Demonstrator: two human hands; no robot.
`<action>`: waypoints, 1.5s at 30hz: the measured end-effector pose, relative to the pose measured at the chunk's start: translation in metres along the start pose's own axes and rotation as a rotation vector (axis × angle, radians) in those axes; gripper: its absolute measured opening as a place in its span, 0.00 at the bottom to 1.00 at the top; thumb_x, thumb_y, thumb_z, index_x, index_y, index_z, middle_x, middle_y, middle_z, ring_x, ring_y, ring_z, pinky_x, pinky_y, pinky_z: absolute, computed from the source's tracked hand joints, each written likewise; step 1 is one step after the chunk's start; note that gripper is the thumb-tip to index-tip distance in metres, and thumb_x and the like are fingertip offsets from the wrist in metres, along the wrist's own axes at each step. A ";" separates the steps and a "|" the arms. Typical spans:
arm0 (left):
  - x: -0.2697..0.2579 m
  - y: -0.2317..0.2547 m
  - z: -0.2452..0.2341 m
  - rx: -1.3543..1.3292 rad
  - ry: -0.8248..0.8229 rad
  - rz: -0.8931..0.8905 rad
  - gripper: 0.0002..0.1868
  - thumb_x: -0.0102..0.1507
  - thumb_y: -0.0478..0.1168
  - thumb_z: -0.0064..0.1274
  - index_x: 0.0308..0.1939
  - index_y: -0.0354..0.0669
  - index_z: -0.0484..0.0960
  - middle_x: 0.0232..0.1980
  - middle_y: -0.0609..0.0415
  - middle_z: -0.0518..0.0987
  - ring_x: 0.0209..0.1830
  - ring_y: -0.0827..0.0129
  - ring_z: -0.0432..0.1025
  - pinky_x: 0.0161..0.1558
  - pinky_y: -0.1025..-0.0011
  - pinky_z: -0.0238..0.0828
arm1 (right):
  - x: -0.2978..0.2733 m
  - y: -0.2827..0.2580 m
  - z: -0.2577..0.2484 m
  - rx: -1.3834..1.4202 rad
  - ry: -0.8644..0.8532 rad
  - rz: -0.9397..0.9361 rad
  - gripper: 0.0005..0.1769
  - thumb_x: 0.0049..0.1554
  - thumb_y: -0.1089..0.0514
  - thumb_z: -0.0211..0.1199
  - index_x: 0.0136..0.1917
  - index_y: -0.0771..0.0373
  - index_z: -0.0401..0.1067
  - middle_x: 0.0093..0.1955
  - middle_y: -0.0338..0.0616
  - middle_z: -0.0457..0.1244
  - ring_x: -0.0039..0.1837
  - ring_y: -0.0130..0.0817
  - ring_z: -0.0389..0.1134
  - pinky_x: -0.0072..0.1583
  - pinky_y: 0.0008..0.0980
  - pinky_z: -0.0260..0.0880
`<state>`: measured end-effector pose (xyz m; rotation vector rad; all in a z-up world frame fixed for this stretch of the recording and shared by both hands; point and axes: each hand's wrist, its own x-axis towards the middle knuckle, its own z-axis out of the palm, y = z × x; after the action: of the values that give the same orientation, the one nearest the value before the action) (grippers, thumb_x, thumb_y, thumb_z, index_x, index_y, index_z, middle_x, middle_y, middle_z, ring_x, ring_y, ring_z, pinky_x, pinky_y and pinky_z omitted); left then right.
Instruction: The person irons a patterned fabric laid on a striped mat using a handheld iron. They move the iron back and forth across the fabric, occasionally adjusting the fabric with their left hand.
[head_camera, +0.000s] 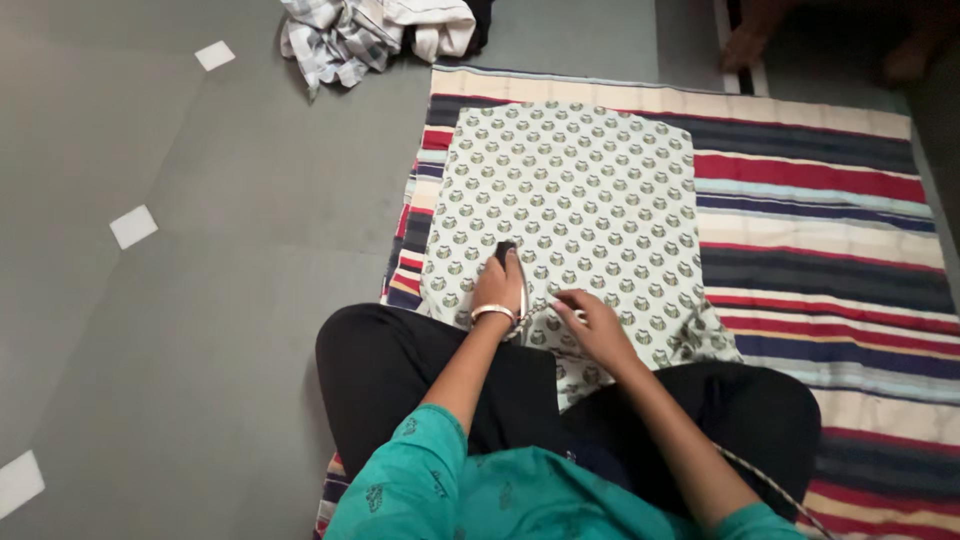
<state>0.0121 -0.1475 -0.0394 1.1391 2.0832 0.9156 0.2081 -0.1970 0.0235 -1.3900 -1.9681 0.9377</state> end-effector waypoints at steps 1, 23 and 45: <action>-0.002 -0.003 0.009 -0.058 -0.030 0.024 0.31 0.71 0.61 0.33 0.53 0.36 0.76 0.50 0.30 0.80 0.52 0.34 0.73 0.54 0.44 0.67 | 0.000 -0.013 0.005 -0.009 -0.018 -0.013 0.21 0.60 0.47 0.61 0.59 0.62 0.75 0.54 0.52 0.70 0.55 0.43 0.74 0.54 0.39 0.73; 0.006 -0.024 0.004 -0.043 0.045 -0.034 0.29 0.70 0.61 0.44 0.61 0.41 0.76 0.58 0.35 0.77 0.60 0.43 0.71 0.62 0.52 0.65 | 0.120 -0.018 0.035 -0.714 0.066 0.122 0.10 0.60 0.58 0.57 0.49 0.65 0.75 0.49 0.55 0.69 0.50 0.54 0.74 0.51 0.50 0.75; 0.006 -0.026 0.047 0.537 0.183 0.532 0.39 0.69 0.58 0.41 0.78 0.40 0.58 0.82 0.44 0.56 0.83 0.53 0.45 0.79 0.53 0.35 | 0.071 0.017 -0.001 -0.701 0.341 0.217 0.22 0.68 0.44 0.51 0.50 0.68 0.64 0.41 0.61 0.66 0.42 0.60 0.70 0.43 0.54 0.72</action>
<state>0.0329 -0.1387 -0.0889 2.0251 2.2897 0.7153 0.1959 -0.1258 0.0138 -2.0104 -1.9751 0.0405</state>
